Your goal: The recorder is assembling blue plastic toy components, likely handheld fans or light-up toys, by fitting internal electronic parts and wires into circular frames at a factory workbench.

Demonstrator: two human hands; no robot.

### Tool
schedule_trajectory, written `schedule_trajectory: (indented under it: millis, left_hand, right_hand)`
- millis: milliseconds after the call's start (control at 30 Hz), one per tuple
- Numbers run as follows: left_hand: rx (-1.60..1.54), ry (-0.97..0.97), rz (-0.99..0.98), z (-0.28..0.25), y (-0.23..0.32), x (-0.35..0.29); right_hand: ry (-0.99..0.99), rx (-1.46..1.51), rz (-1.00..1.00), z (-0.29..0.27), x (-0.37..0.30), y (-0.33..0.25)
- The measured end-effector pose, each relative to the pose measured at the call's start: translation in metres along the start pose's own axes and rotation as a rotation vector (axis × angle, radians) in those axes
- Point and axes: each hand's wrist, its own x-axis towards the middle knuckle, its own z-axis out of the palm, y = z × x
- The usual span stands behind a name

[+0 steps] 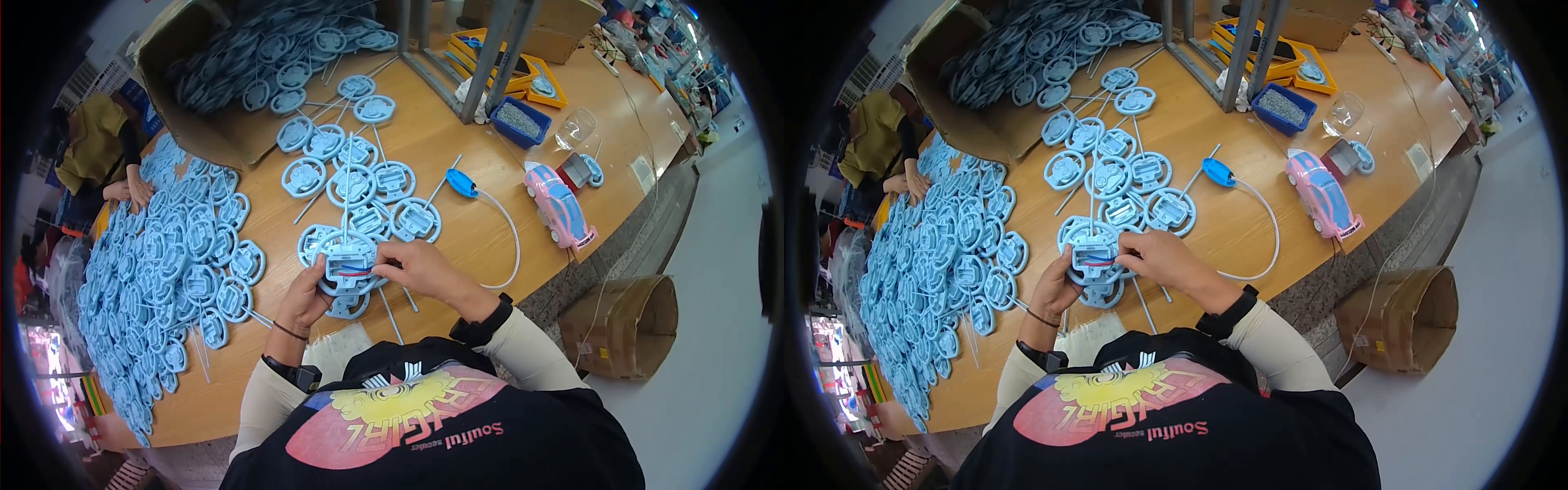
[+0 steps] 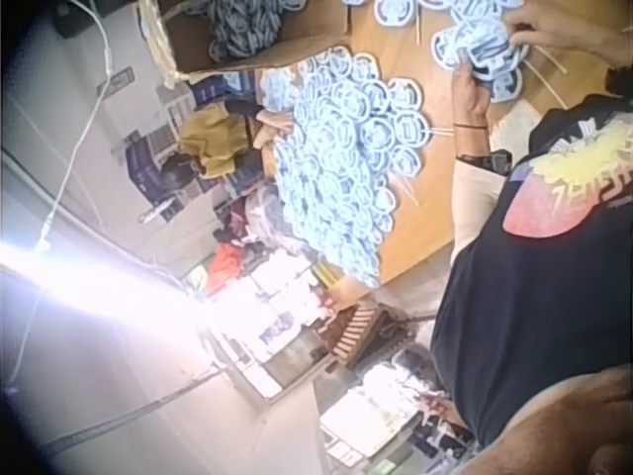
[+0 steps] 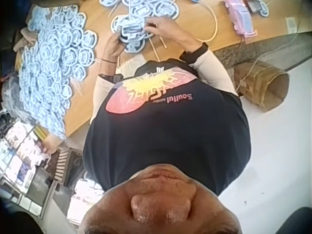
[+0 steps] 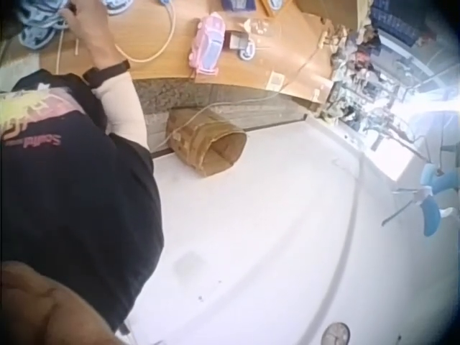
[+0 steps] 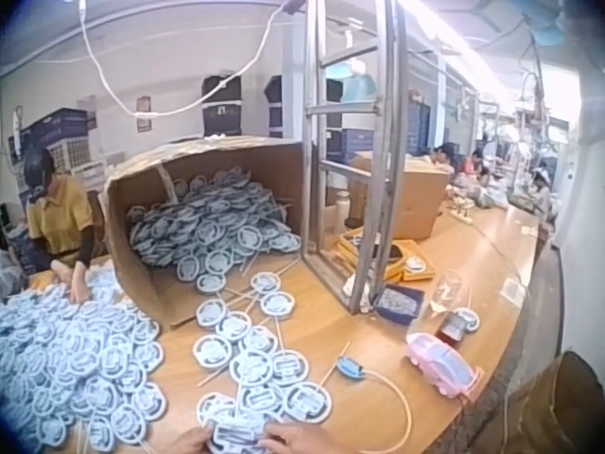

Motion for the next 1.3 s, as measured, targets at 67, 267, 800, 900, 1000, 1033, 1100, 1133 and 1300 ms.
schedule_trajectory:
  millis: [67,267,800,900,1000,1033,1100,1133,1300]
  left_hand:
    - [-0.053,-0.022,-0.001,-0.004,-0.004,-0.003]
    - [-0.053,0.027,0.027,-0.02,-0.009,-0.011]
    - [1.3,0.155,0.327,-0.03,0.032,0.017]
    - [2.141,-0.09,0.674,-0.01,0.008,0.032]
    - [2.306,-0.306,0.786,-0.014,0.002,0.045]
    - [2.307,-0.307,0.786,-0.015,0.006,0.047]
    - [2.266,-0.438,0.833,-0.017,0.014,0.051]
    - [2.267,-0.441,0.83,-0.018,0.019,0.053]
    - [1.907,-0.128,0.821,-0.029,0.039,0.049]
  right_hand:
    - [-0.009,-0.004,-0.004,0.004,-0.001,-0.002]
    - [-0.038,-0.029,0.004,0.02,0.0,0.005]
    - [0.163,0.252,0.236,-0.009,-0.006,0.029]
    - [0.147,0.266,0.22,-0.005,-0.008,0.031]
    - [0.17,0.258,0.204,-0.007,-0.012,0.031]
    - [0.207,0.273,0.203,-0.007,-0.013,0.031]
    - [0.242,0.29,0.199,-0.007,-0.014,0.029]
    - [0.235,0.309,0.198,-0.008,-0.015,0.026]
    - [0.191,0.26,0.15,-0.015,-0.022,-0.002]
